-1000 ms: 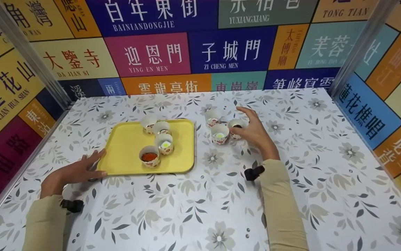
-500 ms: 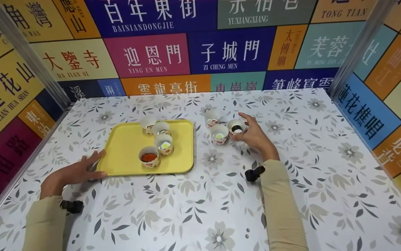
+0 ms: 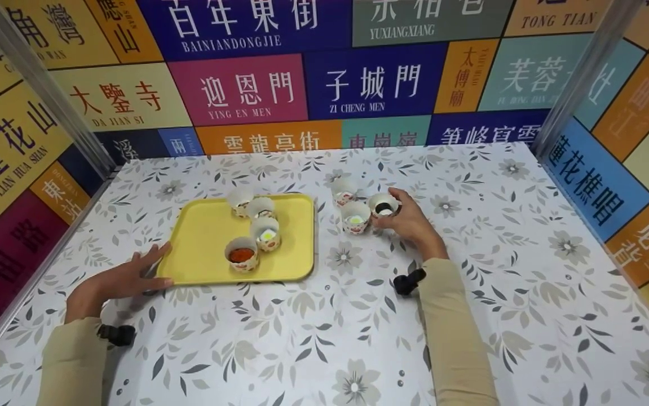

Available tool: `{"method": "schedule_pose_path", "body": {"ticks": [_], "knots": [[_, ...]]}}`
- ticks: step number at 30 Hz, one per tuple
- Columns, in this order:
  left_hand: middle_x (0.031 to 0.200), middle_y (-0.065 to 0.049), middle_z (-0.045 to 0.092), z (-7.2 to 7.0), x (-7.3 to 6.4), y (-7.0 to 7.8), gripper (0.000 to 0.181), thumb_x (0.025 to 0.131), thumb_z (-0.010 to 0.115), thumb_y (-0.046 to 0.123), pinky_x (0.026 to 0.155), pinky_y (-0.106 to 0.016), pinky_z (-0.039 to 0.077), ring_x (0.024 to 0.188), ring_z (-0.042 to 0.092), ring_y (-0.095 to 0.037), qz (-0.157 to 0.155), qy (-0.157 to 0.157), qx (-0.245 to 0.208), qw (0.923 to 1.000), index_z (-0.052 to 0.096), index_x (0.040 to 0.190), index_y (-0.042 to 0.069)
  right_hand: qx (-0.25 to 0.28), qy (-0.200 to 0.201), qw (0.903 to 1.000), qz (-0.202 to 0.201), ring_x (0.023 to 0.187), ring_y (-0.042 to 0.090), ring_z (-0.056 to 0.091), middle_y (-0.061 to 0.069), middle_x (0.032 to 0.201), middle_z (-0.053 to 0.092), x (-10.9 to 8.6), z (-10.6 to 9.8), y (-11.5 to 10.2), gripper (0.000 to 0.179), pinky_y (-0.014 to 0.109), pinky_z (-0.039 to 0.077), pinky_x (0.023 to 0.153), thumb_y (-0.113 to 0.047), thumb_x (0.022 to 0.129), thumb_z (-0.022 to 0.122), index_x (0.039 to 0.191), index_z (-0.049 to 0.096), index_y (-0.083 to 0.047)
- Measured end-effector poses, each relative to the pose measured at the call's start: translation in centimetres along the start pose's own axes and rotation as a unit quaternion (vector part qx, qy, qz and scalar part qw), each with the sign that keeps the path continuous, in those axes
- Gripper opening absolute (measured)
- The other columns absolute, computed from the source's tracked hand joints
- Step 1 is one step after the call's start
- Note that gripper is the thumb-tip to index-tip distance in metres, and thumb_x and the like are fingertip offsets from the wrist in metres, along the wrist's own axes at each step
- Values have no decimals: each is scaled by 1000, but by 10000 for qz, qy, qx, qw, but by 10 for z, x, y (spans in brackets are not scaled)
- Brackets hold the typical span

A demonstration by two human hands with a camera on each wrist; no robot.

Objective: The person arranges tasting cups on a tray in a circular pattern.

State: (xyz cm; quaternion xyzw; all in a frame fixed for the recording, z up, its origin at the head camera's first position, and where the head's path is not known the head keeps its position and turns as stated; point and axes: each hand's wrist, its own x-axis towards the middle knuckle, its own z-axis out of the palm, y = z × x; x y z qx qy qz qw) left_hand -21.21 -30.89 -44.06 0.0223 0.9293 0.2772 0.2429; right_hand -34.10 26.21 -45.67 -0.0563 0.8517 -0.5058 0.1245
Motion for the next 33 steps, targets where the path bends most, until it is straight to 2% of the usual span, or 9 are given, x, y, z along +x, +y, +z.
{"method": "schedule_pose_path", "body": {"ticks": [6, 16, 21, 33], "knots": [[169, -12, -12, 0, -1, 1, 103, 87, 64, 64, 115, -76, -6, 151, -21, -45, -57, -12, 6, 10000, 1, 162, 31, -128, 153, 9998, 87, 147, 40, 32, 21, 165, 22, 1, 3, -3, 100, 52, 29, 122, -16, 87, 77, 162, 10, -9], [170, -5, -14, 1, -1, 3, 101, 87, 65, 63, 114, -75, -10, 152, -23, -41, -296, -22, -180, 9994, 0, 160, 38, -145, 393, 9991, -48, 141, 38, 41, 25, 151, 44, 4, 6, -1, 90, 49, 30, 122, -7, 86, 76, 158, 23, -4], [170, -3, -14, 1, -1, 2, 102, 86, 66, 63, 114, -74, -12, 152, -24, -39, -277, -17, -282, 9992, 1, 160, 38, -341, 566, 9978, 4, 137, 38, 46, 24, 150, 46, 4, 6, -1, 88, 50, 34, 119, -11, 85, 77, 157, 28, -5], [170, -3, -14, 0, 0, 1, 103, 86, 66, 63, 115, -75, -9, 153, -24, -39, -279, -72, -289, 9992, 0, 160, 37, -285, 837, 9959, 179, 136, 36, 46, 23, 150, 46, 1, 5, -8, 80, 49, 37, 117, -17, 89, 76, 155, 32, -5]]}}
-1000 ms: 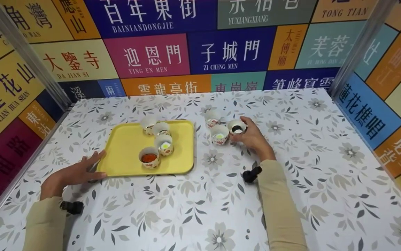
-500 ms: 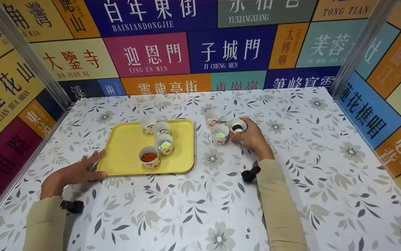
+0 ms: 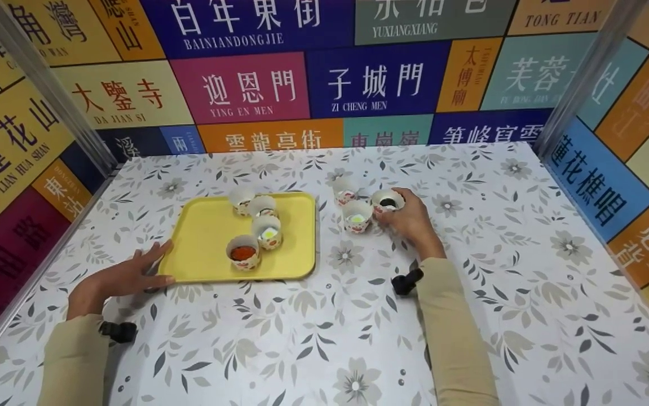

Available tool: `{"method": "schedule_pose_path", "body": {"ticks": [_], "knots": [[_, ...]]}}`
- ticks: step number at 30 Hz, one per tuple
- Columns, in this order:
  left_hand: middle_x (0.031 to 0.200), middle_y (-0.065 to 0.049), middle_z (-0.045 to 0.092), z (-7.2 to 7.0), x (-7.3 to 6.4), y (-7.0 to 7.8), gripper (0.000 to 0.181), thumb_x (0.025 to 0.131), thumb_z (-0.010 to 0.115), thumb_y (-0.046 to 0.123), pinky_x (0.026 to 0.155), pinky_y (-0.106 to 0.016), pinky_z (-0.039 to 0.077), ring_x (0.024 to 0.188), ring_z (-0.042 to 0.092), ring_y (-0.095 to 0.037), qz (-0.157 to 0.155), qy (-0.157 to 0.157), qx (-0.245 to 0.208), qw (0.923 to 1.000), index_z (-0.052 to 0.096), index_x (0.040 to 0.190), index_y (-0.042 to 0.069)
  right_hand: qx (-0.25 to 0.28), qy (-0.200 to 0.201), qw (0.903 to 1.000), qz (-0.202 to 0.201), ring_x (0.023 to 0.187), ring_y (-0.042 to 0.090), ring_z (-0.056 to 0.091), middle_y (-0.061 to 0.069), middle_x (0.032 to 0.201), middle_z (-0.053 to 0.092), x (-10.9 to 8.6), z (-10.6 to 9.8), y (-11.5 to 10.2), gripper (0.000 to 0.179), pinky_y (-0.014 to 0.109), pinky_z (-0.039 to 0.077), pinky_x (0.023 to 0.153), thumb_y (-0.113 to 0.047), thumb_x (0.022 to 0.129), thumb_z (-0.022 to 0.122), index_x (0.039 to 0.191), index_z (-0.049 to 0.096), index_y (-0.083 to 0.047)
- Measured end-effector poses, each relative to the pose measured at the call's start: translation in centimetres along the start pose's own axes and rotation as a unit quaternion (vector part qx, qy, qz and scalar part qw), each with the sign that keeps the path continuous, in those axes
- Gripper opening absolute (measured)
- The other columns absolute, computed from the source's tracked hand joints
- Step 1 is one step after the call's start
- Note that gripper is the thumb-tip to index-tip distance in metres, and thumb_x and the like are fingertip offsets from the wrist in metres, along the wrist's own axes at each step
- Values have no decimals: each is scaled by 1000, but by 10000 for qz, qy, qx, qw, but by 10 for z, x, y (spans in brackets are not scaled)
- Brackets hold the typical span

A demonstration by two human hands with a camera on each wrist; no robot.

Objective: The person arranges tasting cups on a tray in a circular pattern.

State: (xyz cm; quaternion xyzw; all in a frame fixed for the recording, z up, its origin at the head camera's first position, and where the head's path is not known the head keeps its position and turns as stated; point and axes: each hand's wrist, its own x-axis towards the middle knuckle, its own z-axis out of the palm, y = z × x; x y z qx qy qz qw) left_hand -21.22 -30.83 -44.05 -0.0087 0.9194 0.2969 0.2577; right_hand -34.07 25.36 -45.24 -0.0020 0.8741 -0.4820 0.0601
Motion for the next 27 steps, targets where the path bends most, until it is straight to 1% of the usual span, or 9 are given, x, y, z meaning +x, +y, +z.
{"method": "schedule_pose_path", "body": {"ticks": [2, 6, 9, 11, 13, 16, 19, 23, 27], "knots": [[170, -2, -14, 0, 0, 0, 103, 86, 66, 63, 115, -75, -9, 153, -24, -38, -30, -5, -16, 10000, 0, 160, 38, -18, 44, 10000, 36, 135, 36, 46, 23, 151, 46, -1, 0, -1, 81, 49, 37, 117, -18, 89, 76, 155, 32, -5], [170, -2, -15, 0, 1, 0, 103, 85, 67, 63, 115, -74, -10, 153, -25, -38, -51, -10, -37, 10000, 0, 160, 39, 145, 99, 9997, 166, 132, 35, 48, 23, 151, 44, -3, -2, -5, 82, 47, 39, 115, -19, 90, 75, 157, 30, -8], [170, 0, -15, 0, 1, 0, 103, 85, 67, 63, 115, -74, -11, 153, -25, -37, -92, -5, -75, 9999, 0, 159, 40, 304, 114, 9991, 279, 130, 32, 48, 21, 151, 44, -5, -2, -10, 83, 43, 41, 112, -22, 91, 74, 158, 27, -12], [169, 1, -15, 0, 1, 0, 102, 85, 67, 63, 115, -74, -11, 153, -25, -37, -130, -4, -80, 9999, 0, 159, 41, 319, 154, 9989, 314, 127, 30, 50, 19, 149, 45, -6, -3, -12, 84, 40, 44, 108, -25, 91, 74, 159, 26, -14], [169, 2, -14, 0, 0, 1, 102, 84, 67, 64, 114, -74, -12, 153, -25, -37, -168, -8, -90, 9998, 1, 159, 42, 248, 217, 9990, 294, 124, 28, 52, 19, 147, 47, -6, -3, -14, 83, 36, 45, 104, -26, 90, 74, 158, 27, -15], [169, 3, -14, 0, 0, 2, 101, 84, 67, 65, 114, -75, -12, 153, -25, -36, -228, -26, -99, 9997, 2, 159, 43, 103, 343, 9992, 153, 118, 25, 53, 19, 143, 50, -7, -3, -19, 82, 32, 45, 98, -27, 90, 74, 157, 30, -14], [169, 3, -14, 0, -1, 3, 101, 84, 67, 65, 114, -75, -12, 153, -25, -36, -254, -27, -120, 9996, 2, 159, 44, 27, 375, 9993, -1, 117, 25, 52, 18, 144, 50, -9, -3, -26, 82, 29, 45, 94, -29, 91, 73, 158, 28, -14], [169, 4, -14, -1, -1, 3, 102, 84, 68, 64, 114, -74, -12, 153, -25, -35, -297, -28, -194, 9994, 3, 159, 44, -68, 294, 9995, -74, 111, 20, 52, 17, 141, 51, -14, -1, -38, 85, 27, 46, 88, -34, 92, 71, 160, 24, -16], [170, 0, -14, -1, -1, 3, 102, 85, 68, 63, 115, -75, -10, 153, -24, -37, -204, -46, -90, 9997, 2, 160, 40, -12, 147, 9998, -103, 101, 15, 53, 13, 134, 53, -19, 3, -49, 84, 30, 49, 88, -36, 92, 70, 160, 25, -17]]}}
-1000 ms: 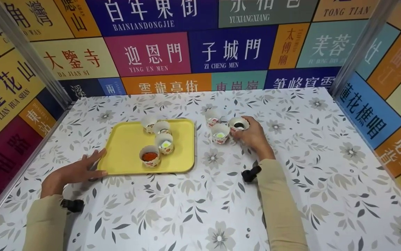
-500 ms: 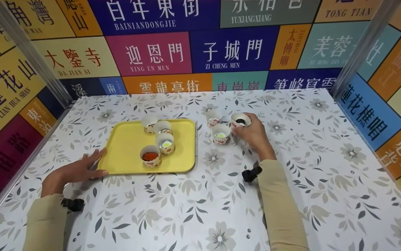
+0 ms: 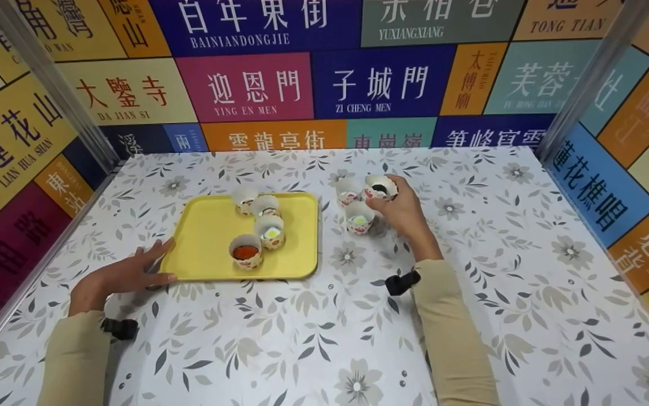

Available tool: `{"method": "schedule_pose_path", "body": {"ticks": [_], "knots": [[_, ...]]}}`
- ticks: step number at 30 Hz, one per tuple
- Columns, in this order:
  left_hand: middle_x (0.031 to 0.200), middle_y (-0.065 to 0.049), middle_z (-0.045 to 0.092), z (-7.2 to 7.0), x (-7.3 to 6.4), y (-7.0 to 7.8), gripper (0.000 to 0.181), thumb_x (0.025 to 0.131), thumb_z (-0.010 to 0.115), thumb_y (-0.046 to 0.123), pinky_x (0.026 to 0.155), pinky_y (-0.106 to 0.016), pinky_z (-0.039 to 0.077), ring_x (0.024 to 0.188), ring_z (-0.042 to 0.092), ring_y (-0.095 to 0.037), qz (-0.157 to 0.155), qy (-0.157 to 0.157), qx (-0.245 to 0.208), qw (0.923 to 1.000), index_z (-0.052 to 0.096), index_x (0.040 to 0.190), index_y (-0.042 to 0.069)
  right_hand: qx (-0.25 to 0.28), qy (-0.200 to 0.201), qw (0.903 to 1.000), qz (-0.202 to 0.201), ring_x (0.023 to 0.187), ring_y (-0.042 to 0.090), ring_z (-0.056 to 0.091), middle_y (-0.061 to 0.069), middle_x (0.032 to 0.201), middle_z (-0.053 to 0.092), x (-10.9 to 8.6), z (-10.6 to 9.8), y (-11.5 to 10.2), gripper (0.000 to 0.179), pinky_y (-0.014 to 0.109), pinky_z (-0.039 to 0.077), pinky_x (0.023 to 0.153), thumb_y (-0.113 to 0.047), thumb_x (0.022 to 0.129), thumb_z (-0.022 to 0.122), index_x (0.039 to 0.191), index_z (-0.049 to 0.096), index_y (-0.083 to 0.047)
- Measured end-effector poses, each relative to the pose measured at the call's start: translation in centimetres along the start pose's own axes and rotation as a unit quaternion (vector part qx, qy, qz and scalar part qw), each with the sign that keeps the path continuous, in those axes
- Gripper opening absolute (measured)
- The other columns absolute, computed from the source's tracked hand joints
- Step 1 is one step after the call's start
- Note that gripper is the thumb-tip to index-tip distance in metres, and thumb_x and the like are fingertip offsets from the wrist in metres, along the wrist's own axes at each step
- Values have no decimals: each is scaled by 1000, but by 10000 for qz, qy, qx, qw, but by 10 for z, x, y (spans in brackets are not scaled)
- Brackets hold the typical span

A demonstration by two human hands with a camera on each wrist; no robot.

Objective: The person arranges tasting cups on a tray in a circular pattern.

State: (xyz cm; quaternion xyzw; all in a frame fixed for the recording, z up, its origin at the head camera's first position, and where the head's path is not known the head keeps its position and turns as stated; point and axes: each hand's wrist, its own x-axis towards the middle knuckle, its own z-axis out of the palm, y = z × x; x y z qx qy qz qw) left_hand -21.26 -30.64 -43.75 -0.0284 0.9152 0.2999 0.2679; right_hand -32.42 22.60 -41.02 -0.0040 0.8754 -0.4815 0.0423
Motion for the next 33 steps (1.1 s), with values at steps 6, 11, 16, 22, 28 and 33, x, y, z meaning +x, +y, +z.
{"method": "schedule_pose_path", "body": {"ticks": [6, 11, 16, 22, 28, 33], "knots": [[170, -3, -14, -1, 0, 1, 102, 86, 66, 64, 114, -76, -9, 152, -24, -40, 117, 5, 191, 9997, 1, 161, 37, 86, -136, 9998, -98, 97, 12, 53, 9, 132, 53, -6, 5, -13, 84, 32, 48, 89, -38, 91, 72, 159, 27, -17], [170, -2, -14, 0, 0, 1, 101, 86, 66, 64, 114, -76, -10, 152, -24, -39, 52, 0, 134, 9999, 1, 160, 40, 173, -293, 9992, -226, 109, 18, 54, 14, 139, 51, -8, 11, -19, 81, 34, 47, 94, -35, 92, 71, 158, 28, -16], [170, -1, -15, 1, 0, 0, 100, 85, 66, 65, 114, -76, -9, 153, -23, -39, 6, 35, 111, 9999, 2, 159, 43, 167, -335, 9991, -212, 122, 26, 52, 15, 146, 49, -10, 19, -26, 80, 38, 46, 100, -30, 92, 71, 158, 29, -15], [170, -2, -14, 1, 2, -1, 100, 86, 64, 66, 114, -76, -9, 153, -22, -40, 57, 44, 232, 9997, 0, 159, 42, -33, -396, 9989, -255, 128, 28, 50, 13, 147, 49, -18, 26, -37, 78, 44, 45, 106, -30, 90, 73, 156, 34, -16], [170, -1, -13, 1, 2, -3, 103, 84, 66, 66, 115, -74, -9, 153, -22, -39, 36, 62, 159, 9998, 1, 160, 40, -123, -578, 9975, -390, 119, 27, 53, 14, 142, 52, -28, 35, -50, 77, 35, 51, 91, -31, 90, 74, 155, 36, -15], [170, 1, -12, -1, 2, -4, 104, 84, 68, 63, 116, -73, -10, 154, -23, -36, 58, 40, 81, 9999, 2, 160, 38, -71, -642, 9962, -580, 108, 25, 58, 13, 134, 58, -31, 44, -56, 72, 29, 55, 72, -30, 88, 76, 150, 42, -16]]}}
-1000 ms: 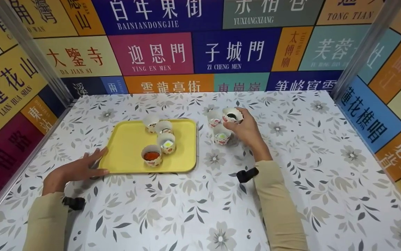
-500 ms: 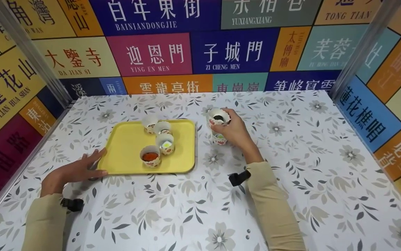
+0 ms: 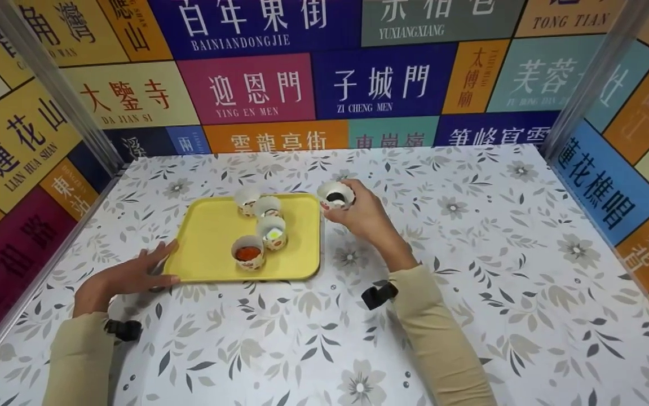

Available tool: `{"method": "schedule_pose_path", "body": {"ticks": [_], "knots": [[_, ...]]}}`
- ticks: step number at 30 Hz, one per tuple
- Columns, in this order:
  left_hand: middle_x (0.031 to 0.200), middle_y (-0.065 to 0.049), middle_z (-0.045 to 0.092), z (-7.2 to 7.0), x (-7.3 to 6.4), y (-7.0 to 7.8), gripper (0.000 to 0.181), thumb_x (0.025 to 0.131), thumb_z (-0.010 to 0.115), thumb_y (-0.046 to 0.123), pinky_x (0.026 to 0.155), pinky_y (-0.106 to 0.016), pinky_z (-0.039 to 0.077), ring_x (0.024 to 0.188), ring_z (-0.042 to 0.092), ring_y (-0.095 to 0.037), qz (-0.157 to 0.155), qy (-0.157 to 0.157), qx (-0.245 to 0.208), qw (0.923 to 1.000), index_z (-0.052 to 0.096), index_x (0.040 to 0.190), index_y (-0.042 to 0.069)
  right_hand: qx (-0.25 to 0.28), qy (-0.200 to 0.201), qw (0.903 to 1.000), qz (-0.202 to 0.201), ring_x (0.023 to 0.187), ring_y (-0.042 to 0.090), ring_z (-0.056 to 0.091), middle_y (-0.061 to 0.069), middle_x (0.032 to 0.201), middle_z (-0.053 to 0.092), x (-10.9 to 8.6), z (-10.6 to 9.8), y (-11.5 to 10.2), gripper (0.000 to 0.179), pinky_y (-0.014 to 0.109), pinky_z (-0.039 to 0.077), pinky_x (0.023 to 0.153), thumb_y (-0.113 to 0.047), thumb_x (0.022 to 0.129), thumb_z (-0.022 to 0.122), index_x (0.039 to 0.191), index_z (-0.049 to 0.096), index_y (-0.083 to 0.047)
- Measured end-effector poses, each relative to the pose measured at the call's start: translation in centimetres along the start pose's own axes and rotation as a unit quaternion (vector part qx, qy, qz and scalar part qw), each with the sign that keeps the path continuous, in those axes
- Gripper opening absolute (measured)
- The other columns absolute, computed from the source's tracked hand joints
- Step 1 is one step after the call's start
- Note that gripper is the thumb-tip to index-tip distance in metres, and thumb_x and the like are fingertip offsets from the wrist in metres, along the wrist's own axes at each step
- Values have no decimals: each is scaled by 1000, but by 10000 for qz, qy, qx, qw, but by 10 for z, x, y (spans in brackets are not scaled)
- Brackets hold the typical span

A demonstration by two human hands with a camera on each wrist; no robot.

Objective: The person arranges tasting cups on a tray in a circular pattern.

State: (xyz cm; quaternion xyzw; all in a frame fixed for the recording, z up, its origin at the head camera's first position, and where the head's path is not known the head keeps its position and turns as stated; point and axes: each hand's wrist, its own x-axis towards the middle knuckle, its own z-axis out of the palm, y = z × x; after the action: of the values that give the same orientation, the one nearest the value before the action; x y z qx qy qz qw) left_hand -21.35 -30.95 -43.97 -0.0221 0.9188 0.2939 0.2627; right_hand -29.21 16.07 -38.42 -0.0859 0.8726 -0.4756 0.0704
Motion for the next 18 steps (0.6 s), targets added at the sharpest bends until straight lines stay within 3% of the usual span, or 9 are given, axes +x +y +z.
{"method": "schedule_pose_path", "body": {"ticks": [8, 18], "knots": [[169, 3, -14, -1, 0, 2, 102, 84, 68, 64, 115, -74, -12, 153, -25, -35, -123, -30, -72, 9999, 1, 159, 43, 25, -144, 9992, -381, 119, 26, 59, 14, 137, 57, 2, 22, -11, 71, 35, 52, 93, -22, 86, 78, 148, 44, -12], [170, 2, -14, 0, -2, 2, 102, 84, 69, 62, 115, -73, -13, 153, -25, -36, -8, 11, -140, 9999, 3, 159, 42, -613, -197, 9951, -751, 107, 27, 66, 13, 137, 61, 3, 66, -24, 73, 40, 55, 89, -27, 85, 80, 148, 45, -17]]}}
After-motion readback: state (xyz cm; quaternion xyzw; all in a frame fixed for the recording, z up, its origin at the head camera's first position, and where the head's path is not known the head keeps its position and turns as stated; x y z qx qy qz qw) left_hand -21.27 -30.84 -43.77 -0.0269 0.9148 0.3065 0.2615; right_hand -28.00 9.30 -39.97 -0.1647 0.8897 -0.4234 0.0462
